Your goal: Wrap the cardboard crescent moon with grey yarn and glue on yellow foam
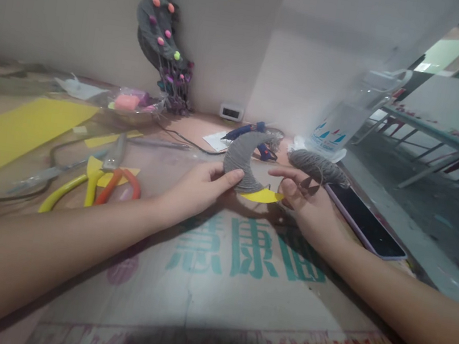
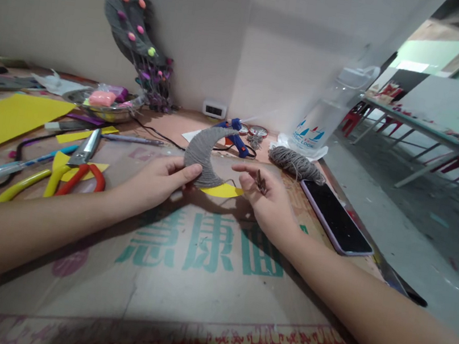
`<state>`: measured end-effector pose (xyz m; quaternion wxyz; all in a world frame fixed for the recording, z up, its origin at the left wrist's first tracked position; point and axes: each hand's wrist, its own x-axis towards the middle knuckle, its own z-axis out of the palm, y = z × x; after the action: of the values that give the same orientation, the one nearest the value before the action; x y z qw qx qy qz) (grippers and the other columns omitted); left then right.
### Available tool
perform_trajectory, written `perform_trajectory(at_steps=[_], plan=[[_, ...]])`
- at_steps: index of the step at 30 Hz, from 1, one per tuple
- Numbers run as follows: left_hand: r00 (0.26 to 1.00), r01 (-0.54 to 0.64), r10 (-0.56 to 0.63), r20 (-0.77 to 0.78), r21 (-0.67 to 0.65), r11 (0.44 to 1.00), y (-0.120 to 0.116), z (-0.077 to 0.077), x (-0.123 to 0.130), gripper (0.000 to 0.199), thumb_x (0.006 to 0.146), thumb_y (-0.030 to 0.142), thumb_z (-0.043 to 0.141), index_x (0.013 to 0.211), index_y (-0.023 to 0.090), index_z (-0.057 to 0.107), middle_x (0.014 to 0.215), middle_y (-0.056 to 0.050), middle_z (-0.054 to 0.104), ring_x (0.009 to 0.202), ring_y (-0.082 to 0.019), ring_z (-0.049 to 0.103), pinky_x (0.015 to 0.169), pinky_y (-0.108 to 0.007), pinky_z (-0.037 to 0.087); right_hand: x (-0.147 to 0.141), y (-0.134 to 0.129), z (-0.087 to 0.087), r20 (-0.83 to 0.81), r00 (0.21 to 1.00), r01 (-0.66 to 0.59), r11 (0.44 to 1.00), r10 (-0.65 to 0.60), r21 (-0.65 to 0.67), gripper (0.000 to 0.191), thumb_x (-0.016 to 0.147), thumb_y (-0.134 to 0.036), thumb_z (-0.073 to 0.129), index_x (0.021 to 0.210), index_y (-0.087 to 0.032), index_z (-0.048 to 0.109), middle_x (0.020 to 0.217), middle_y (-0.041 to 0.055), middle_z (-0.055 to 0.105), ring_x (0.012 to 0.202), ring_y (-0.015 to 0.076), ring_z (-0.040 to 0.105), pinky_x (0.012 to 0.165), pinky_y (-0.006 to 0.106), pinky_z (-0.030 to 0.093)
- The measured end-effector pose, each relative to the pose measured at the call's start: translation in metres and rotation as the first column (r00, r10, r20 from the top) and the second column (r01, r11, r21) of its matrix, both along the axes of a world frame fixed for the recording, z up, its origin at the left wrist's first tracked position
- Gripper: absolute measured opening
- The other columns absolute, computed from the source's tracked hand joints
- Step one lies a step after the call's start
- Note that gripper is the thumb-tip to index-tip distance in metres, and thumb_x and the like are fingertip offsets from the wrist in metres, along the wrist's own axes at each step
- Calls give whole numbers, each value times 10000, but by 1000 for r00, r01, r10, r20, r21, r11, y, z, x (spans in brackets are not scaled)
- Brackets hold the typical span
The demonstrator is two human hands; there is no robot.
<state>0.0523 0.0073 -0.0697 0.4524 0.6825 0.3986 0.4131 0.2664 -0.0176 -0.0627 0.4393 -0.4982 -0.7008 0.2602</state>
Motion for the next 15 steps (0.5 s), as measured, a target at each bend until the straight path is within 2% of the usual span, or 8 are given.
perform_trajectory(at_steps=[2, 4, 6, 8, 10, 15], plan=[[1000, -1, 1, 1, 19, 1000, 0, 0, 0, 284, 879, 381, 553, 700, 162, 582, 622, 19, 540, 571, -100, 455, 531, -219, 360, -2, 0, -1, -15, 998, -64, 990, 62, -128, 419, 867, -564, 562, 1041, -197, 664, 669, 2, 569, 563, 129, 510, 500, 251, 404], [1000, 5, -5, 2, 21, 1000, 1, -1, 0, 288, 877, 395, 553, 712, 161, 585, 619, 20, 535, 559, -99, 453, 517, -218, 355, -4, -2, -3, -21, 994, -110, 966, 108, -235, 390, 816, -563, 622, 903, -186, 665, 633, -2, 572, 530, 123, 510, 478, 248, 407], [1000, 23, -24, -8, -12, 1000, 0, -3, -1, 313, 877, 440, 550, 734, 164, 583, 605, 26, 519, 515, -91, 431, 477, -216, 332, -7, -3, -4, -36, 992, -127, 944, 122, -305, 378, 776, -560, 662, 770, -185, 621, 617, -2, 577, 530, 125, 529, 486, 251, 433], [998, 50, -51, -34, -45, 998, 0, -5, -2, 358, 869, 498, 551, 742, 165, 577, 596, 31, 508, 485, -83, 411, 448, -212, 309, -8, -4, -4, -86, 990, -139, 924, 115, -357, 396, 771, -581, 651, 738, -194, 575, 606, -6, 576, 539, 136, 550, 494, 259, 453], [995, 74, -77, -64, -42, 996, -1, -8, -3, 402, 867, 541, 542, 738, 162, 581, 590, 30, 508, 487, -83, 412, 450, -210, 309, -9, -5, 0, -108, 988, -142, 928, 111, -346, 401, 783, -587, 627, 722, -200, 542, 588, -15, 555, 530, 132, 538, 484, 252, 439], [994, 88, -89, -69, -15, 996, -2, -9, -2, 392, 896, 518, 508, 745, 165, 588, 533, 42, 490, 489, -92, 414, 484, -217, 324, -8, -3, 10, 21, 1000, -19, 990, 22, -139, 372, 863, -452, 565, 610, -208, 444, 524, -43, 402, 488, 94, 388, 460, 229, 337]])
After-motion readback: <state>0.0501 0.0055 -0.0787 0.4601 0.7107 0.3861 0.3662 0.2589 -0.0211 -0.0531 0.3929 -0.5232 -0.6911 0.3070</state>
